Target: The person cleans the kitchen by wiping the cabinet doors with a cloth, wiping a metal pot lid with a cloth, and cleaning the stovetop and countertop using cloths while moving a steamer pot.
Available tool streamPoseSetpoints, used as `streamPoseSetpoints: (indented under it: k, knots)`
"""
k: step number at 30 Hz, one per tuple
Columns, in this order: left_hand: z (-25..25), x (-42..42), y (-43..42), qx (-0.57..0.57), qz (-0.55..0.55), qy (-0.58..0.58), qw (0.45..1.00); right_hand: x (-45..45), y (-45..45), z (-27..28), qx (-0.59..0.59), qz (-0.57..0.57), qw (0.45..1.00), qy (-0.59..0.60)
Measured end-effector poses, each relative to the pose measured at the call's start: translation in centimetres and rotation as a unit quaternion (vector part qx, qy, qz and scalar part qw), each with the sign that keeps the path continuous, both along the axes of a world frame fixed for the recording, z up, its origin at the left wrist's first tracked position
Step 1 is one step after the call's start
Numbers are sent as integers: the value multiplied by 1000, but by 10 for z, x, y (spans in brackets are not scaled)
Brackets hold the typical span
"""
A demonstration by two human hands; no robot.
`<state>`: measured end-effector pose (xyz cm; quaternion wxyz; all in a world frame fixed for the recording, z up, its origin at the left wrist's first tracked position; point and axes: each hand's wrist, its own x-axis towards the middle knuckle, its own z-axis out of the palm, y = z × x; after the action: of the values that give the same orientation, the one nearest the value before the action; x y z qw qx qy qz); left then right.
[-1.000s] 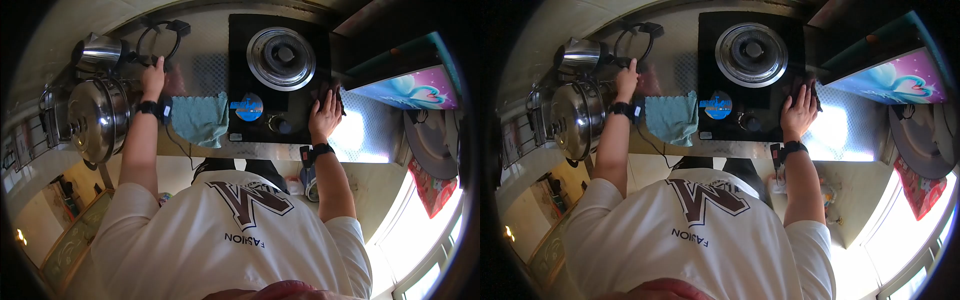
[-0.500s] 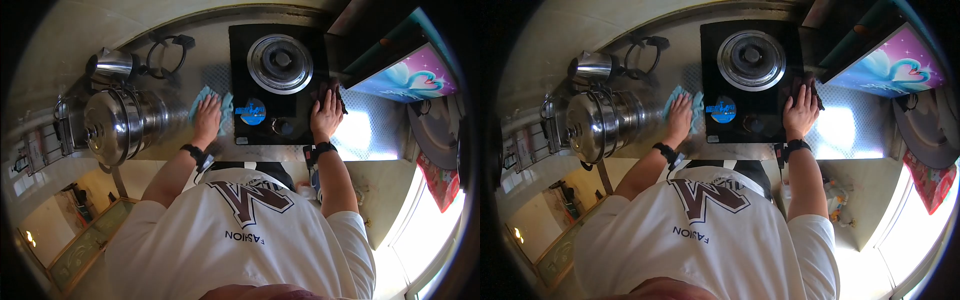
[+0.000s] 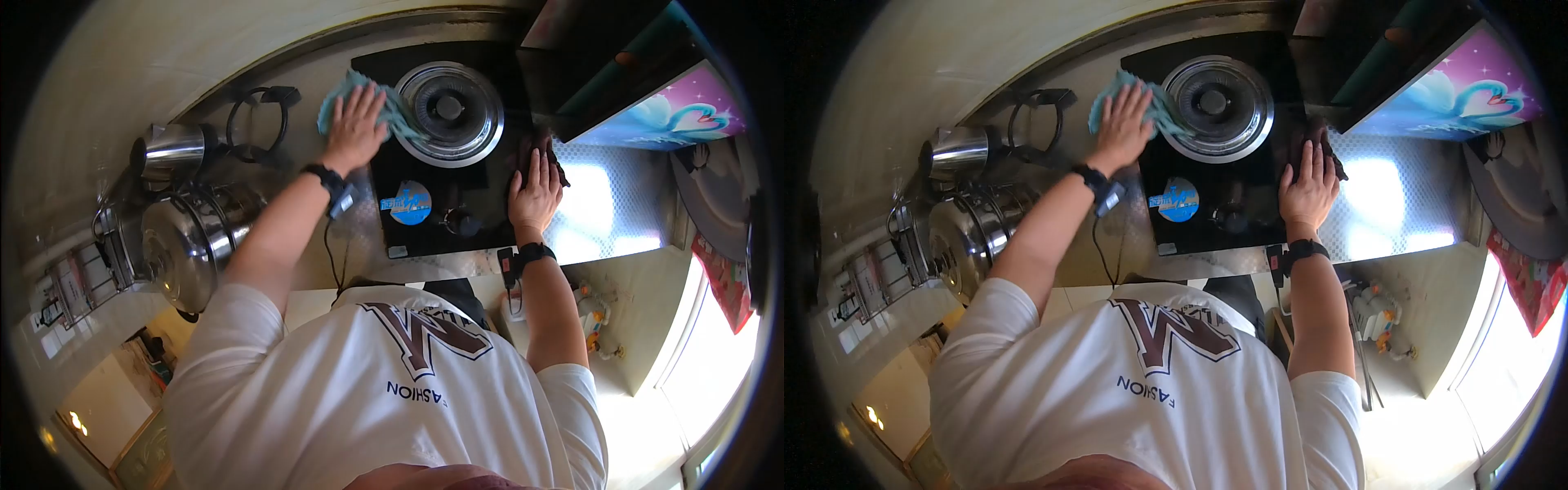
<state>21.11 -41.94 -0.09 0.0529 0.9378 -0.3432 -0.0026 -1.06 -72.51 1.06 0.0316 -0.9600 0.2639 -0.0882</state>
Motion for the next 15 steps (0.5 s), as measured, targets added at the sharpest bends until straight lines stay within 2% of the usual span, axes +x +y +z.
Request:
streamPoseSetpoints:
  k: [1, 4, 7, 11, 14, 15]
  knots:
    - [-1, 22, -5, 10, 2, -12, 1000, -1, 0, 0, 1, 0, 1000, 6]
    - [-16, 82, -26, -60, 13, 5, 998, -1, 1, 0, -3, -3, 1000, 15]
    - [-18, 104, -51, -19, 22, -30, 999, -1, 0, 1, -7, 4, 1000, 12]
    - [-6, 77, -57, 22, -58, -55, 997, 0, 1, 0, -6, 6, 1000, 12]
    - [10, 27, -42, -25, -104, -24, 994, -1, 0, -2, -2, 10, 1000, 5]
    - [14, 11, -35, 10, -90, -2, 996, -2, -1, -3, 0, 6, 1000, 8]
